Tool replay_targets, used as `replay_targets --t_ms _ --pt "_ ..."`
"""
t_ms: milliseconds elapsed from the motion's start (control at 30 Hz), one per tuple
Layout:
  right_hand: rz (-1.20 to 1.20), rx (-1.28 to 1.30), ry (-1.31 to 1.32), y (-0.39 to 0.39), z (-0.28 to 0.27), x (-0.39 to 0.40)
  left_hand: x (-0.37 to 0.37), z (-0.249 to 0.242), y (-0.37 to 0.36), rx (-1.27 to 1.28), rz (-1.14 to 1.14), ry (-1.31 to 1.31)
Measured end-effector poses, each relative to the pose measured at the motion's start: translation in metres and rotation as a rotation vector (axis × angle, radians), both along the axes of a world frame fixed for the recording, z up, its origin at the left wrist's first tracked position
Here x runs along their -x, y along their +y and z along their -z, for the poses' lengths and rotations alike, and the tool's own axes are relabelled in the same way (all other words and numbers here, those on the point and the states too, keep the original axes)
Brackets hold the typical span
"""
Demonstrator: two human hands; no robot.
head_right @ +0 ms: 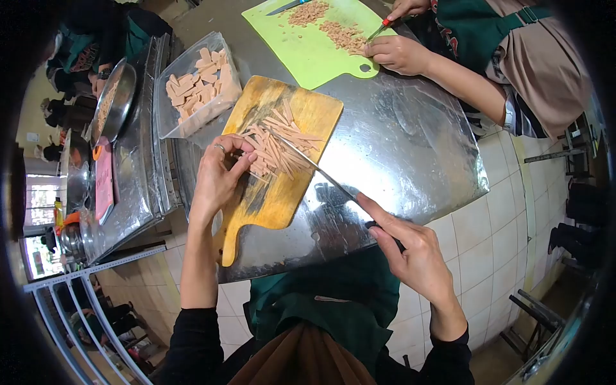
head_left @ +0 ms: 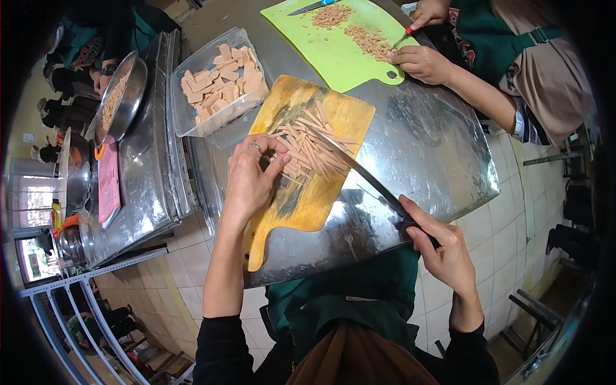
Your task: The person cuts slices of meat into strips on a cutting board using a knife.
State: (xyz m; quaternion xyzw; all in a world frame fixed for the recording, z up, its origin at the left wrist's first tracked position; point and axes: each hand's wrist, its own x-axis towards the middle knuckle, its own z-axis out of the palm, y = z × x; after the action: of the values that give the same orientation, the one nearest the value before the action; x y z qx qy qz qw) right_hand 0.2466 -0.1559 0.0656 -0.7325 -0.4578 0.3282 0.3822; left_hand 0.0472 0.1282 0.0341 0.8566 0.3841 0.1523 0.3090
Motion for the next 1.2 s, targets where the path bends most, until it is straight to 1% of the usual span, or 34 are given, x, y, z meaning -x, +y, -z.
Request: replay_targets --t_ms 67,267,367,467,567,667,767,800,900,1033,1067,1167,1200 --pt "-0.004 -0.008 -0.003 -0.004 0.0 0.001 0.003 -0.001 -0.001 -0.049 0.031 0.019" --pt "-0.028 -0.009 -0.01 -0.006 0.0 0.008 0.005 -0.006 -0.003 0.039 0.03 0.001" --pt "-0.092 -0.042 -0.066 -0.01 0.004 0.013 0.007 0.004 0.001 -0.086 0.121 -0.039" --pt "-0.191 0.023 -0.107 -0.012 0.002 0.017 0.006 0.004 0.004 -0.081 0.119 -0.029" --pt "-0.238 0.042 -0.196 -0.011 0.002 0.026 0.006 0.001 0.004 -0.118 0.147 -0.076" --pt "-0.277 0.086 -0.282 -0.003 0.003 0.031 0.013 -0.002 0.005 0.212 0.073 -0.133" --pt "-0.27 0.149 -0.318 0.012 -0.003 0.041 0.024 -0.018 0.0 0.116 0.049 -0.154" --pt "-0.28 0.124 -0.335 0.018 -0.002 0.043 0.028 -0.026 -0.003 0.085 0.016 -0.144" --pt "-0.288 0.079 -0.382 0.039 0.002 0.049 0.048 -0.035 -0.006 -0.089 0.039 -0.223" --pt "-0.25 0.063 -0.429 0.063 0.006 0.048 0.067 -0.039 -0.014 -0.112 0.045 -0.233" --pt "-0.239 0.049 -0.44 0.068 0.008 0.046 0.07 -0.036 -0.015 -0.072 0.039 -0.218" --pt "-0.179 0.166 -0.384 0.079 -0.004 0.037 0.074 -0.027 -0.013 -0.066 0.087 -0.19" --pt "-0.163 0.119 -0.31 0.077 0.003 0.031 0.072 -0.024 -0.013 -0.04 0.094 -0.178"
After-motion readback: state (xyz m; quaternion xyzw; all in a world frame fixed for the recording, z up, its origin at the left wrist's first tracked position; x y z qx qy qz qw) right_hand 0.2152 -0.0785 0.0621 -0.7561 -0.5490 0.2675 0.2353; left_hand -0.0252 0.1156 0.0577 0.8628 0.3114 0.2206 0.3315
